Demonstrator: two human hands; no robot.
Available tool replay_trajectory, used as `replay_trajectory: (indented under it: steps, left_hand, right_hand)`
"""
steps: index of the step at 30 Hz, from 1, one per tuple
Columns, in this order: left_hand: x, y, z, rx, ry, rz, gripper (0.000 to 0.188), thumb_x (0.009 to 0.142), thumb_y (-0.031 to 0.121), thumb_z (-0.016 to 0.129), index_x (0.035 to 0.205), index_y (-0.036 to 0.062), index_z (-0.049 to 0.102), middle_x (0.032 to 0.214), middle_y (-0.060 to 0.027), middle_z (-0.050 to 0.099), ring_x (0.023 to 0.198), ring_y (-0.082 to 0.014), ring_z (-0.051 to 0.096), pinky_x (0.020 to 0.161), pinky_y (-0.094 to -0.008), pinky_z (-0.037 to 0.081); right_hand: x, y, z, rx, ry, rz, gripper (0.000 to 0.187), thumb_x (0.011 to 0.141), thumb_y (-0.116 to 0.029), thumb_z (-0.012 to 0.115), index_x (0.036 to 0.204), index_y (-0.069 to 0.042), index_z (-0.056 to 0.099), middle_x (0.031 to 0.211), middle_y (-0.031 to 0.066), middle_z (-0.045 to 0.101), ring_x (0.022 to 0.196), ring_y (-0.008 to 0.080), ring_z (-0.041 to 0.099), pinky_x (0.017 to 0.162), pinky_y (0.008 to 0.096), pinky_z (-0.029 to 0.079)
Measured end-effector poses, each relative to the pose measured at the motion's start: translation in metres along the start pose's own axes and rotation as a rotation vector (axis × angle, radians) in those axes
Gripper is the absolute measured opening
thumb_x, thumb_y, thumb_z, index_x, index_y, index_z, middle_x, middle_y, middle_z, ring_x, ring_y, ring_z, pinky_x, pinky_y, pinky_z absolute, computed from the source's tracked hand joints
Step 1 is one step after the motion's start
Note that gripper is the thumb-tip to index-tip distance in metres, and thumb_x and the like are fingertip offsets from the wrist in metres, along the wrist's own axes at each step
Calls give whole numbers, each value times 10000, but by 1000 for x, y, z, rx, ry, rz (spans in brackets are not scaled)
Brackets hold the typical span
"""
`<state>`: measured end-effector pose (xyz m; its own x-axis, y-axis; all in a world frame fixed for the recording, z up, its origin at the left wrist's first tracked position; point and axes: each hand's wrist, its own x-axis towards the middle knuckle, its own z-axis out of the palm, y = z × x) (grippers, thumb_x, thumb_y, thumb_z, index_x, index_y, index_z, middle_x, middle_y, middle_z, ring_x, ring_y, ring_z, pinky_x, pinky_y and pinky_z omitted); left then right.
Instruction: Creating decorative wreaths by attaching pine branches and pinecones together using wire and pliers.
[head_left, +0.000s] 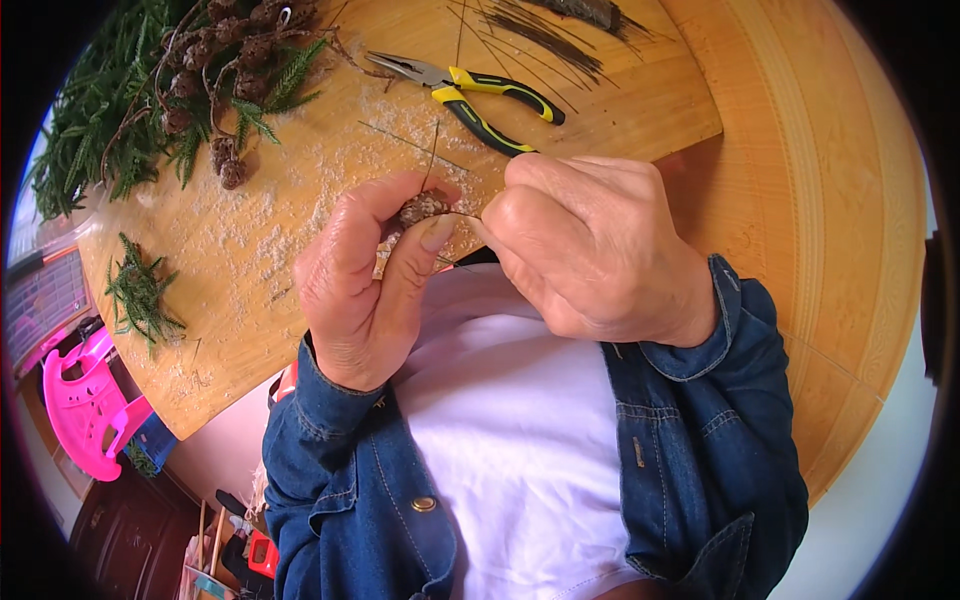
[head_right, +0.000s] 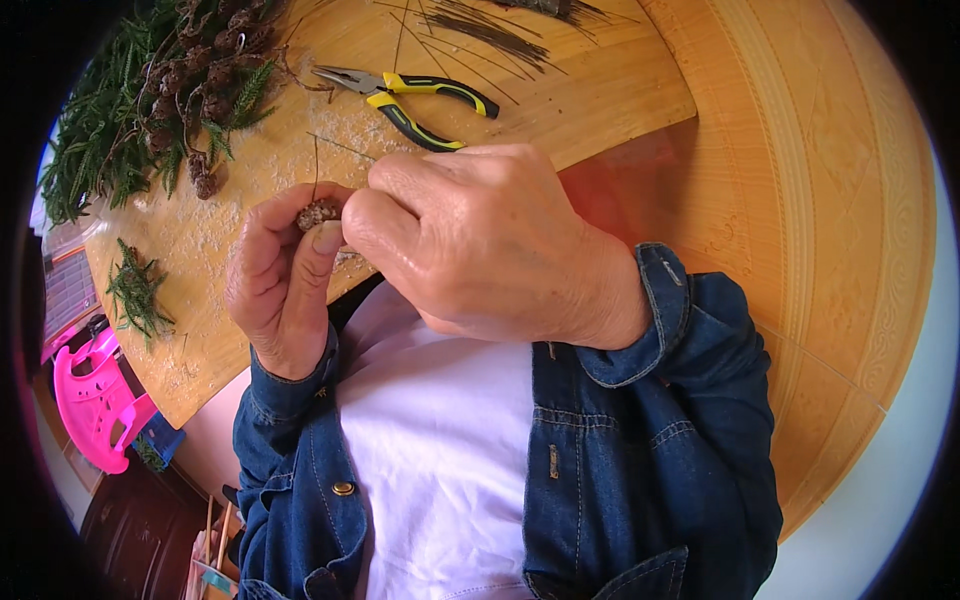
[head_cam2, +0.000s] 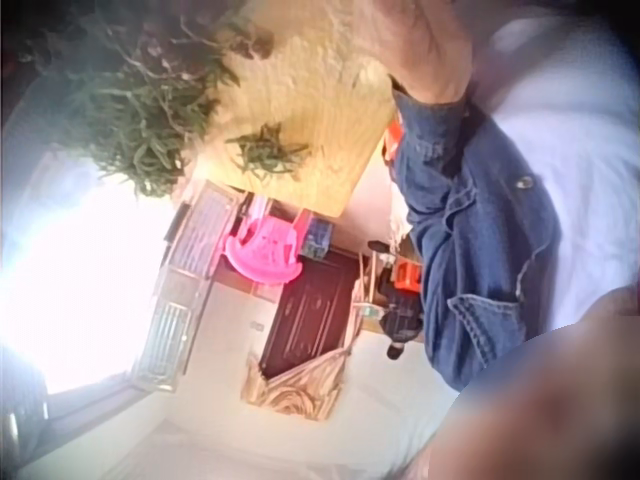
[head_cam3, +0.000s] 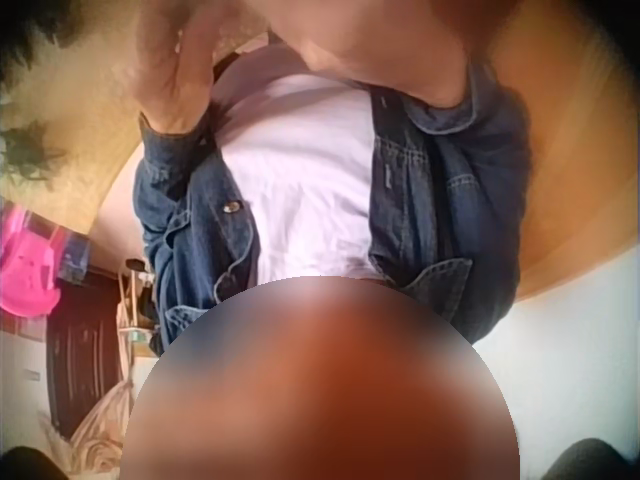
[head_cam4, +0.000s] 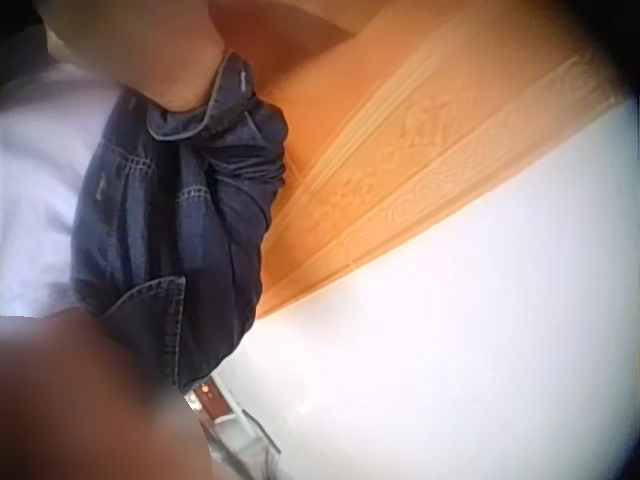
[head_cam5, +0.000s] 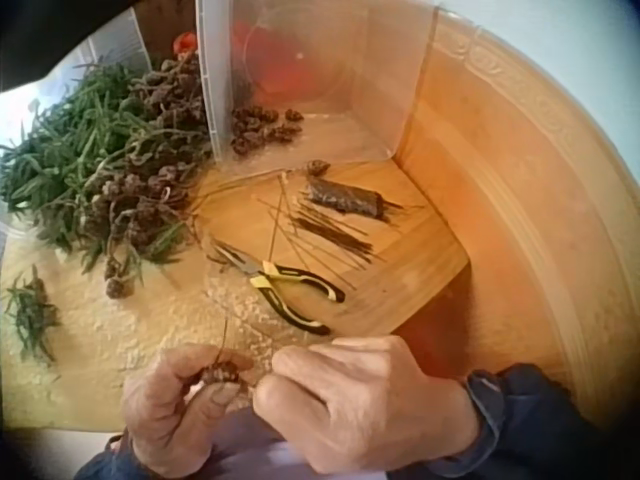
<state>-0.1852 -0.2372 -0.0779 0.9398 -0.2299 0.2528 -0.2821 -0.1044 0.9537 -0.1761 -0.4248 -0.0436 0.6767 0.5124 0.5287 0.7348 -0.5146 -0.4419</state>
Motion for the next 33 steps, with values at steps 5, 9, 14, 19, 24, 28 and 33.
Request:
replay_trajectory:
  steps: [5, 9, 14, 19, 24, 28, 33]
  left_hand:
    - [0, -3, 2, 17, 17, 50, 184, 865, 15, 639, 1039, -27, 596, 907, -94, 664, 746, -141, 619, 694, -239, 493]
    - [1, -1, 2, 73, 2, 79, 200, 860, 18, 644, 1050, -27, 599, 921, -103, 667, 755, -162, 629, 705, -246, 495]
    - [0, -2, 3, 84, -11, 78, 218, 857, 26, 649, 1062, -30, 601, 933, -110, 668, 768, -182, 638, 712, -254, 498]
    - [-2, -3, 1, 106, -41, 109, 218, 856, 25, 649, 1060, -36, 600, 937, -110, 670, 780, -190, 643, 718, -259, 498]
    - [-6, 1, -1, -4, -122, 12, 220, 856, 23, 649, 1060, -42, 598, 937, -121, 670, 792, -201, 647, 726, -265, 500]
    - [-6, 2, 1, -69, -174, -77, 216, 858, 25, 646, 1057, -44, 600, 922, -127, 672, 791, -205, 650, 730, -268, 501]
    - [-4, 7, 4, -181, -177, -159, 220, 848, 28, 658, 1048, -46, 603, 891, -124, 673, 782, -211, 653, 729, -272, 503]
  right_hand:
    - [-1, 0, 5, 26, 49, -3, 230, 618, 102, 639, 691, -26, 463, 605, 81, 418, 453, 247, 452, 400, 331, 367]
    - [-2, 0, 5, 29, 56, -14, 231, 621, 106, 633, 685, -25, 454, 598, 81, 405, 448, 249, 442, 396, 332, 363]
    - [-3, -1, 6, 31, 59, 2, 232, 630, 96, 638, 683, -34, 452, 592, 88, 392, 451, 266, 437, 398, 340, 367]
    - [-3, 1, -7, 135, -65, 82, 168, 744, 52, 630, 713, -24, 483, 606, 71, 425, 480, 220, 457, 441, 307, 378]
    - [2, 19, -28, 764, -351, 514, 160, 896, -76, 594, 768, -6, 529, 645, 29, 490, 551, 122, 464, 511, 257, 378]
    - [-4, 23, -1, 899, -219, 546, 207, 937, -135, 580, 782, -2, 544, 659, 11, 518, 584, 85, 469, 530, 243, 374]
    - [-4, 24, 12, 961, -21, 411, 199, 925, -119, 590, 767, -7, 545, 625, 14, 523, 549, 97, 488, 497, 259, 371]
